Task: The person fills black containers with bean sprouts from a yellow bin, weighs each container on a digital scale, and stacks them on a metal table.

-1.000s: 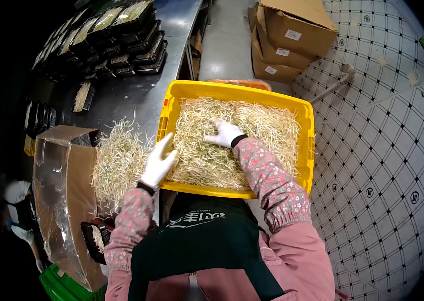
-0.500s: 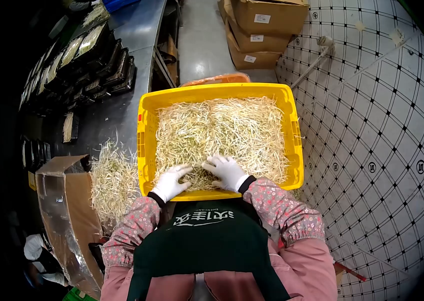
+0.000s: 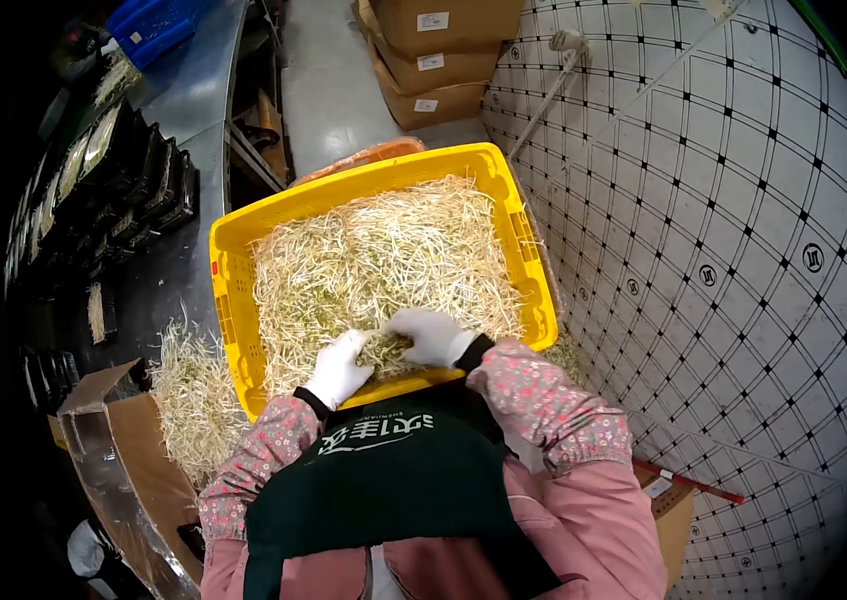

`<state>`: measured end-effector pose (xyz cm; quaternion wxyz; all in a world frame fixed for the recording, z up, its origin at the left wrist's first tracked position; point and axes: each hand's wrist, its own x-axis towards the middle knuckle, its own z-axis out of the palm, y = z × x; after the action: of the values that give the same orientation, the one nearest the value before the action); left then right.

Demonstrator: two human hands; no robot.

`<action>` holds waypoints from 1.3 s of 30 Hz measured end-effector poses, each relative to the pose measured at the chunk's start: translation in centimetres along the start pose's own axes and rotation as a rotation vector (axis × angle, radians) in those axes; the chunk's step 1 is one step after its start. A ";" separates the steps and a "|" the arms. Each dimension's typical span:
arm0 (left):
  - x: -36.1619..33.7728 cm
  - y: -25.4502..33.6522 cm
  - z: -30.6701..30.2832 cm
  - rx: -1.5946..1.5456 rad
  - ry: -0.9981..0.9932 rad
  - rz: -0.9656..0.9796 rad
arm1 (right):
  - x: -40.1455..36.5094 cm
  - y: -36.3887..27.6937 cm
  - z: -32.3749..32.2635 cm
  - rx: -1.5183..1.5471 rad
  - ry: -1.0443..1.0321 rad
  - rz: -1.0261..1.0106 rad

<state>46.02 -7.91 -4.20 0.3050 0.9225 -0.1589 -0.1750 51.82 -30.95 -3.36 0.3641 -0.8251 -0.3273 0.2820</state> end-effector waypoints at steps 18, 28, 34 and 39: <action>3.9 2.8 3.6 -0.012 -0.057 0.389 | -10.1 5.0 -4.3 -0.334 0.057 0.158; 9.8 8.0 8.0 0.240 -0.155 0.105 | -7.7 4.5 -3.1 -0.374 0.128 0.430; 9.3 7.4 6.2 -0.165 0.116 0.192 | -7.6 4.2 -5.3 -0.281 0.348 0.222; 2.8 5.1 -5.1 -0.242 0.416 0.135 | 0.1 -6.1 -8.6 -0.098 0.257 0.025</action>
<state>49.67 -10.33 2.20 0.4505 0.8827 -0.1318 0.0218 55.92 -31.28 6.39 0.3586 -0.8752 -0.2813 0.1622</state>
